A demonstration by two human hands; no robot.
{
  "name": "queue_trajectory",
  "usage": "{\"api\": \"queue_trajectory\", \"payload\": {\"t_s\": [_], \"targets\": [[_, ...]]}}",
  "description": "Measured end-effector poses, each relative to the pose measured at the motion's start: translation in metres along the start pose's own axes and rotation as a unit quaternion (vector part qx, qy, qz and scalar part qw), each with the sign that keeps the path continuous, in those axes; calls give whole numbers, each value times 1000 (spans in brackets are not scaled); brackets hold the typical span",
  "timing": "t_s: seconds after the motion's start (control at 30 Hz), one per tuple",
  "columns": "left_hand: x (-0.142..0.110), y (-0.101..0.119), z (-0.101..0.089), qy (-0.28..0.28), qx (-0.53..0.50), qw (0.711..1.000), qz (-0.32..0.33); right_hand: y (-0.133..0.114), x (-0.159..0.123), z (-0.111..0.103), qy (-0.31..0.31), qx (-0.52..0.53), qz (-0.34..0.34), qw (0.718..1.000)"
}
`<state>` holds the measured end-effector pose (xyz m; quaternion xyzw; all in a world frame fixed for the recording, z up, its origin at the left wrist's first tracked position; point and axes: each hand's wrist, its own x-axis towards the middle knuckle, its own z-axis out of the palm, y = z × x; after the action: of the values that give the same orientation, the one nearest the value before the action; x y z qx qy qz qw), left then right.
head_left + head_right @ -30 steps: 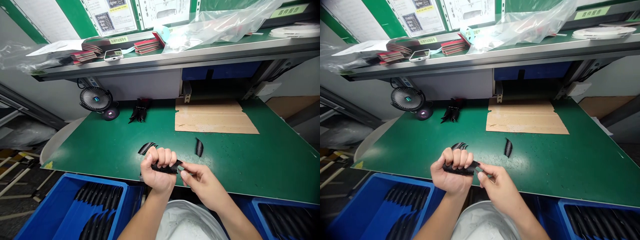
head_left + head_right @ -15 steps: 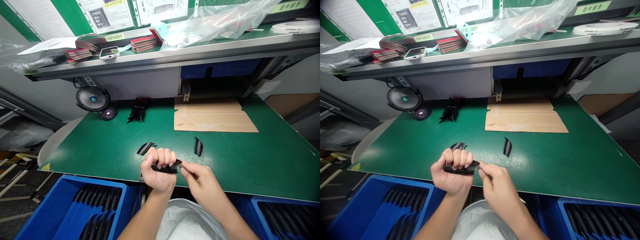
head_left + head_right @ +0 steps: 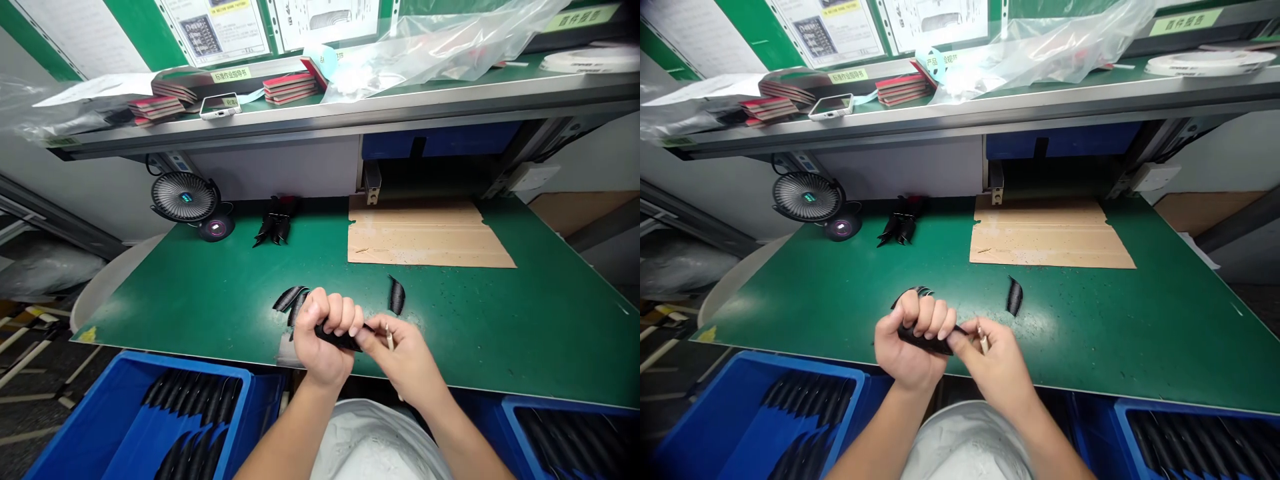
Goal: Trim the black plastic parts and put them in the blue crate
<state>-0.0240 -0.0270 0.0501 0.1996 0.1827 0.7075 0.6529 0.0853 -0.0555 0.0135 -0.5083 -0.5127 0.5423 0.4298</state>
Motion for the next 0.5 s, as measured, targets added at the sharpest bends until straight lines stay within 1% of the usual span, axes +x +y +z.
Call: {"api": "queue_trajectory", "payload": {"t_s": [0.03, 0.07, 0.13, 0.2, 0.27, 0.37, 0.43, 0.5], "targets": [[-1, -1, 0, -18, 5, 1000, -5, -4, 2, -2, -45, 4, 15, 999], [-2, -2, -1, -24, 4, 1000, -7, -7, 3, -5, -73, -2, 21, 997], [0, -1, -3, -2, -16, 1000, -11, -10, 2, -13, -89, -37, 17, 995], [4, 3, -7, 41, -41, 998, -7, -8, -3, -20, -80, -96, 5, 992], [10, 10, -10, 70, -59, 996, 4, -3, -8, -27, -43, -135, 1, 990], [16, 20, -13, 78, -82, 993, 20, 2, -12, -31, 37, -110, 11, 993], [16, 23, -12, 74, -87, 993, 18, 1, -12, -28, 89, -80, 9, 993], [15, 23, -9, 69, -81, 994, 12, -3, -11, -21, 134, -71, -11, 988]]}}
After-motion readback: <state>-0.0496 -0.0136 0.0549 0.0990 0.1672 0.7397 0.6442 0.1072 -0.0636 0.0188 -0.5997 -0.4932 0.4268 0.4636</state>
